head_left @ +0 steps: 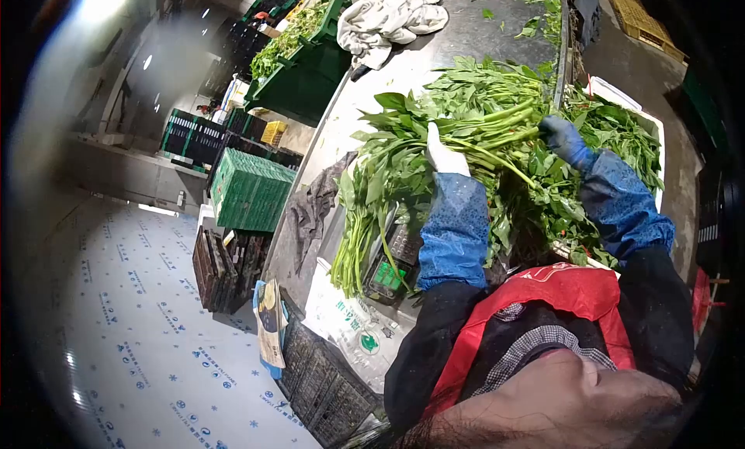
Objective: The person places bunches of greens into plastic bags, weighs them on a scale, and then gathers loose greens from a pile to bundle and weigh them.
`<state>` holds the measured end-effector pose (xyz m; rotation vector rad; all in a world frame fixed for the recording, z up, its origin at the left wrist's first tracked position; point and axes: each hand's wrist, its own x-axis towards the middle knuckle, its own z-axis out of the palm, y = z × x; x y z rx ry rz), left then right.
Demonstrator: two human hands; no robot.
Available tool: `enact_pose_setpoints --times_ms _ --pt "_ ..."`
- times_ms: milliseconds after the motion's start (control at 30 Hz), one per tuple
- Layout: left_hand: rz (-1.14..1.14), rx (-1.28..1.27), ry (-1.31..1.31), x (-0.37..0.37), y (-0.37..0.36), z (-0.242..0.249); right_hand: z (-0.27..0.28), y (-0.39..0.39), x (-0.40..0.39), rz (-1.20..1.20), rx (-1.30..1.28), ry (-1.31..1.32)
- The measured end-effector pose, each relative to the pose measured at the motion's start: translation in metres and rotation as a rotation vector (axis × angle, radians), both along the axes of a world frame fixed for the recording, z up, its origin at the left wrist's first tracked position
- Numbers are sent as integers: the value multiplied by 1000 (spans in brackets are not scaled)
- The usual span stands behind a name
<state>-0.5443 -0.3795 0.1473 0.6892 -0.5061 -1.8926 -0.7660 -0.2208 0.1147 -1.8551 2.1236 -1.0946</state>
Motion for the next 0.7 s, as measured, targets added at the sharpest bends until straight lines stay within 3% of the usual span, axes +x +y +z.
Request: enact_pose_setpoints --times_ms 67,100,200,300,400,433,467,500,533,567,600,667,700 --pt "-48 -87 48 14 21 32 -30 5 -30 -90 -103 -320" --pt "-9 -54 14 20 12 29 -35 5 -42 -137 46 -361" --pt "-28 -19 83 27 10 24 -26 12 -29 -75 82 -548" --pt "-15 -47 144 21 14 17 -26 -3 -3 -22 119 -1007" --pt "-79 -118 183 30 -6 -7 -9 -4 15 54 47 -770" --pt "-59 -104 197 39 -9 -1 -24 -7 5 173 7 -843" --pt "-65 -112 150 55 -8 11 -28 -4 -11 121 113 -399" --pt "-31 -152 80 72 0 33 -66 -7 -36 88 190 -278" --pt "72 -185 -18 90 8 61 -51 8 -37 34 249 39" --pt "46 -185 -54 117 -8 63 -65 20 -52 8 239 198" --pt "25 -199 -156 145 -16 77 -106 20 -84 -39 332 198" --pt "25 -276 -534 199 -17 113 -125 39 -108 -86 378 150" --pt "87 -352 -574 211 -8 133 -148 46 -127 -99 380 124"
